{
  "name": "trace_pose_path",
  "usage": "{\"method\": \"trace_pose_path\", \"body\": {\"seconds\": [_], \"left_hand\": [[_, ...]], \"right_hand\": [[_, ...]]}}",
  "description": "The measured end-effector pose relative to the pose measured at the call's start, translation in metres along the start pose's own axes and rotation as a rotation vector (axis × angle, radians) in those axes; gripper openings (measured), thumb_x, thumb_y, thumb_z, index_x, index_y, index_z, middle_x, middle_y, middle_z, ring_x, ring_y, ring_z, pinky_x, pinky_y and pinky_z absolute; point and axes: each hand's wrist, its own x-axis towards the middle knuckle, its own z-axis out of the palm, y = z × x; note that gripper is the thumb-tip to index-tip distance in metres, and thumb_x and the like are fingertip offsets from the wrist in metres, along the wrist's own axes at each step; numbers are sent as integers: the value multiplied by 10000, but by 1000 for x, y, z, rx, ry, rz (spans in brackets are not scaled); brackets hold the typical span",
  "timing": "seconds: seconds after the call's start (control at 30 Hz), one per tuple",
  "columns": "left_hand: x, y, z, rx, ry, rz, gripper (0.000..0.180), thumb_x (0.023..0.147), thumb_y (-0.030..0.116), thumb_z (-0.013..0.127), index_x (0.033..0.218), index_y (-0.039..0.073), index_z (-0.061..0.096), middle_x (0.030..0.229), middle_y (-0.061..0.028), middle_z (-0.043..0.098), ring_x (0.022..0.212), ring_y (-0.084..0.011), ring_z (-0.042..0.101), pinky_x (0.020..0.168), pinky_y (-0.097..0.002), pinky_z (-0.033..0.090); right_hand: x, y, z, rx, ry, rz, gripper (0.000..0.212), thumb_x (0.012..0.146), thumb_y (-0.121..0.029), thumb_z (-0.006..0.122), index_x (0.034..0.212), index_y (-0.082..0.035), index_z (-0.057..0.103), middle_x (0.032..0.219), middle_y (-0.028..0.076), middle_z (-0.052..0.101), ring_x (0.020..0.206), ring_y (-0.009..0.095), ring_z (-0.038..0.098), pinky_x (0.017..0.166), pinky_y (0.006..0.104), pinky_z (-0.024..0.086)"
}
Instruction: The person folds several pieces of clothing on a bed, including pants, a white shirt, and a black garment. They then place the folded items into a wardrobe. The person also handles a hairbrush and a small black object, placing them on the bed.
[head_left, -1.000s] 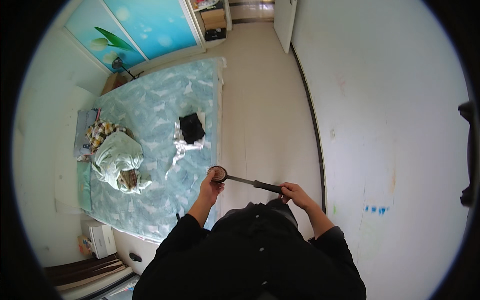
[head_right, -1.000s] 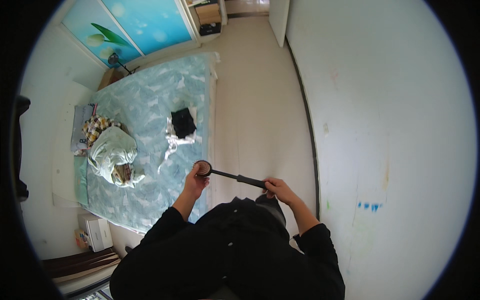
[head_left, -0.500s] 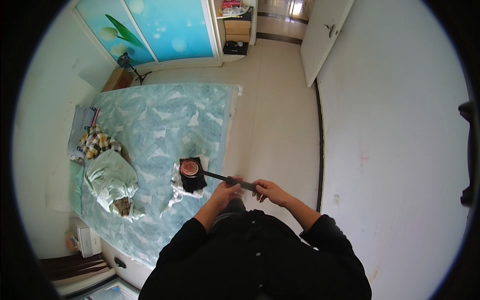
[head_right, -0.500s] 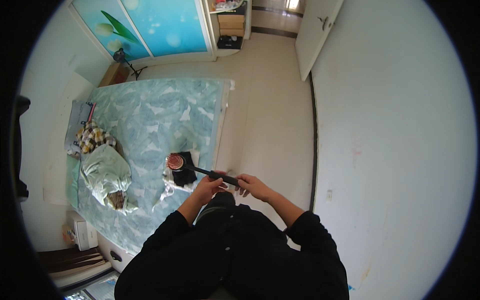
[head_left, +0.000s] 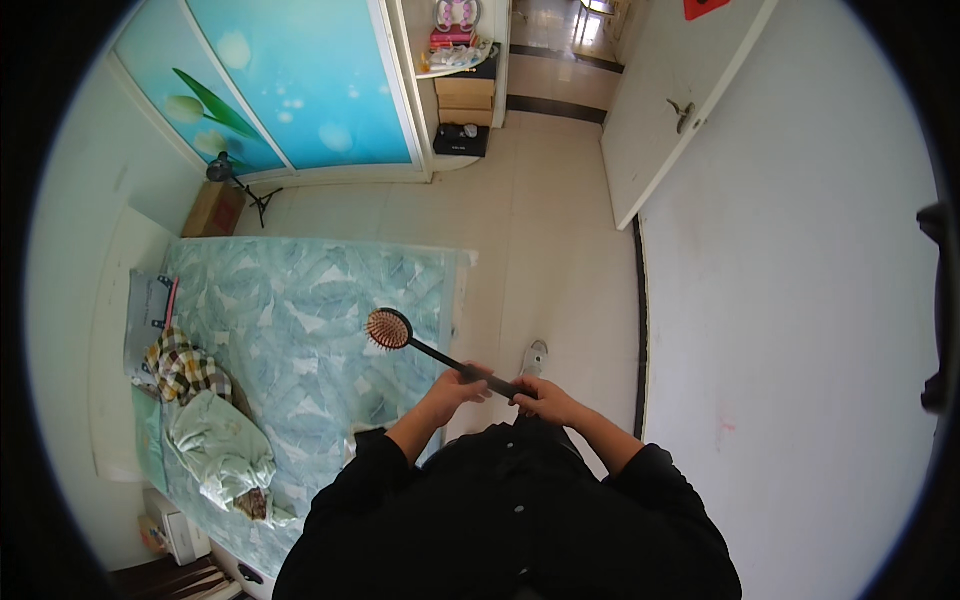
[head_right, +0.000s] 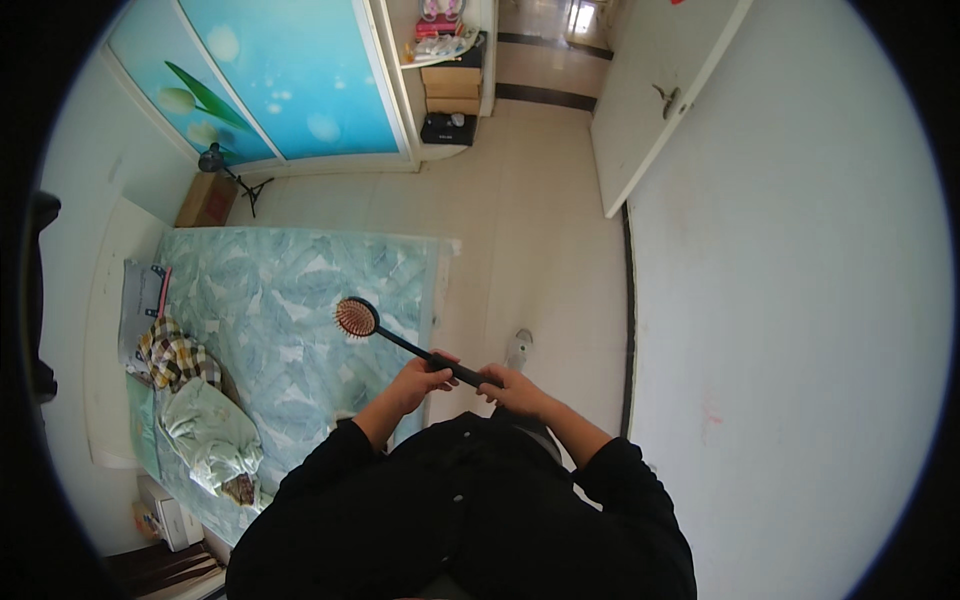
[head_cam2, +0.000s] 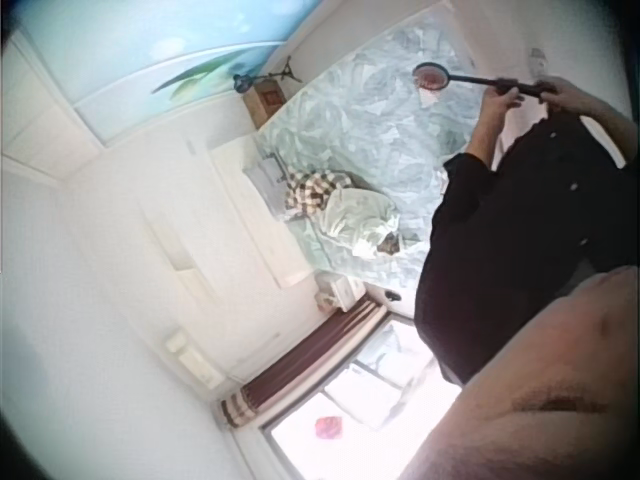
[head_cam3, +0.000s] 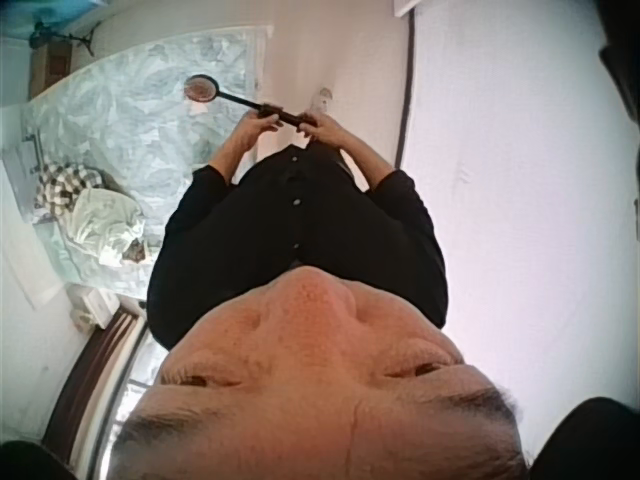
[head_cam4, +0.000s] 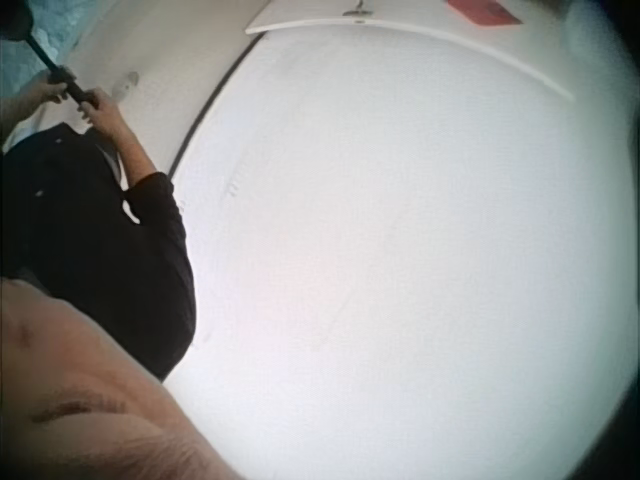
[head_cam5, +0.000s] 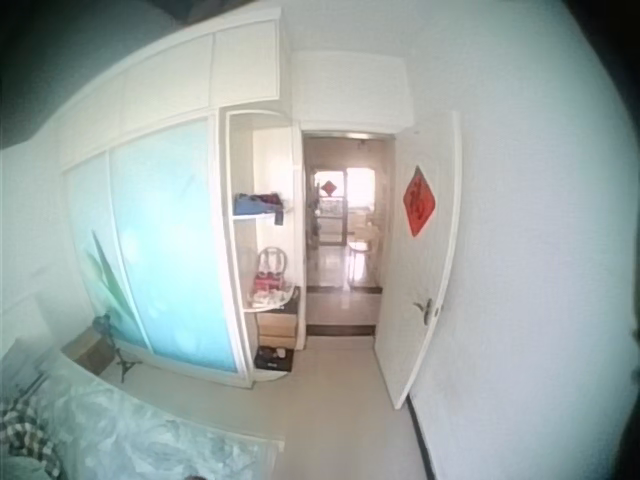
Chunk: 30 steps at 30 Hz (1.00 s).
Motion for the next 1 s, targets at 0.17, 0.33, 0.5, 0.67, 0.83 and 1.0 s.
{"method": "trace_pose_path", "body": {"seconds": [0.17,0.33,0.5,0.67,0.83,1.0], "left_hand": [[101,55,-14,37,90,63,316,978,87,700,1286,49,637,1097,-83,714,978,-202,719,818,-336,575],[169,124,-17,-24,246,71,295,982,78,694,1267,35,630,1060,-87,717,950,-212,731,803,-330,578],[221,162,-33,-213,357,109,263,989,78,686,1244,28,643,1054,-97,718,910,-203,728,790,-338,578],[278,185,-70,-405,446,78,235,1011,75,650,1237,12,640,1053,-112,728,918,-233,733,786,-353,586],[351,221,-114,-414,402,54,224,1012,86,652,1224,14,645,1060,-116,730,924,-235,728,792,-358,582],[434,287,-144,-236,334,86,232,981,115,706,1189,22,662,1002,-88,729,900,-200,716,789,-339,572]], "right_hand": [[87,-44,-108,-96,-115,-16,351,1060,-239,609,1361,-64,570,1110,32,711,910,117,649,817,288,537],[166,-120,-199,-159,-229,-75,324,1047,-257,613,1306,-63,615,1068,20,719,903,121,655,805,300,547],[226,-177,-250,-227,-294,-90,301,1025,-254,627,1238,-45,661,992,36,732,873,131,665,803,307,553],[297,-208,-280,-283,-345,-65,306,1035,-262,610,1224,-34,687,979,49,730,865,151,671,803,319,554],[369,-236,-320,-329,-320,-55,302,1048,-281,604,1210,-34,665,901,60,727,799,156,682,750,338,557],[413,-300,-372,-873,-170,-165,350,998,-319,650,1211,-42,642,1054,182,728,978,345,702,870,439,549]]}}
